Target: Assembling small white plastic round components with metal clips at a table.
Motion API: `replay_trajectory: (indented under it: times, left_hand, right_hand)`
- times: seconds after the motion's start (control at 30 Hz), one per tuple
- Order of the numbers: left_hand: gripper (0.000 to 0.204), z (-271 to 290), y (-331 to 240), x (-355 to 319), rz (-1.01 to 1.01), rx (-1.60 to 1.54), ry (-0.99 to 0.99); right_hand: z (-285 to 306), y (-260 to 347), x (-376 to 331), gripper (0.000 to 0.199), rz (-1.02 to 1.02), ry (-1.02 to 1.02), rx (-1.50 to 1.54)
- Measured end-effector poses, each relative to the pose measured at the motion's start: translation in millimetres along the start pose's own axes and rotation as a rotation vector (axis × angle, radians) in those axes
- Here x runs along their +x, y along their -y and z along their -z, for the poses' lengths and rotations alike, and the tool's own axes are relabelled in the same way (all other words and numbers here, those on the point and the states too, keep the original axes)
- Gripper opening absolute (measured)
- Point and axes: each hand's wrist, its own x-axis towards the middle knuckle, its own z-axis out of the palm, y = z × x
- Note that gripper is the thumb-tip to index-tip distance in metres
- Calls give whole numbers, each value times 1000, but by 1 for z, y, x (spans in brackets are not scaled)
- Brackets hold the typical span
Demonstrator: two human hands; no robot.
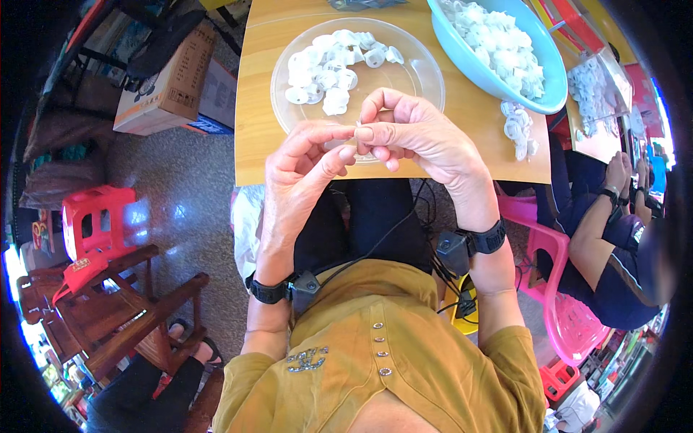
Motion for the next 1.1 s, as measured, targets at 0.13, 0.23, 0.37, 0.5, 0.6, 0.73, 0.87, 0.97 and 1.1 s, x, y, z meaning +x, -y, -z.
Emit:
replay_trajectory:
  times: [0.13, 0.23, 0.37, 0.5, 0.6, 0.73, 0.87, 0.97, 1.1]
  left_hand:
    - [15, 1, 0, -2, 2, -4, -25]
    - [12, -1, 0, -3, -15, -50, -90]
    - [12, -3, 3, 0, -37, -168, -170]
    - [11, -7, 2, 1, -54, -191, -153]
    - [10, -7, 3, 1, -48, -210, -151]
    - [17, -5, 3, -2, 37, -234, -131]
    - [30, -6, -2, -2, 56, -245, -105]
    - [39, -1, 1, -1, 63, -228, -62]
    - [42, -1, -3, 1, 42, -206, -37]
  right_hand:
    - [-5, -2, -3, 19, -10, -7, -72]
    - [-14, 1, -10, 22, 33, -82, -71]
    - [-21, -13, -16, 23, 157, -142, -124]
    - [-27, -22, -16, 22, 222, -212, -80]
    - [-31, -31, -13, 19, 299, -280, -89]
    - [-32, -32, -13, 16, 367, -340, -164]
    - [-31, -31, -13, 14, 423, -376, -199]
    - [-29, -31, -13, 13, 469, -431, -240]
    - [-33, -33, -7, 10, 612, -383, -245]
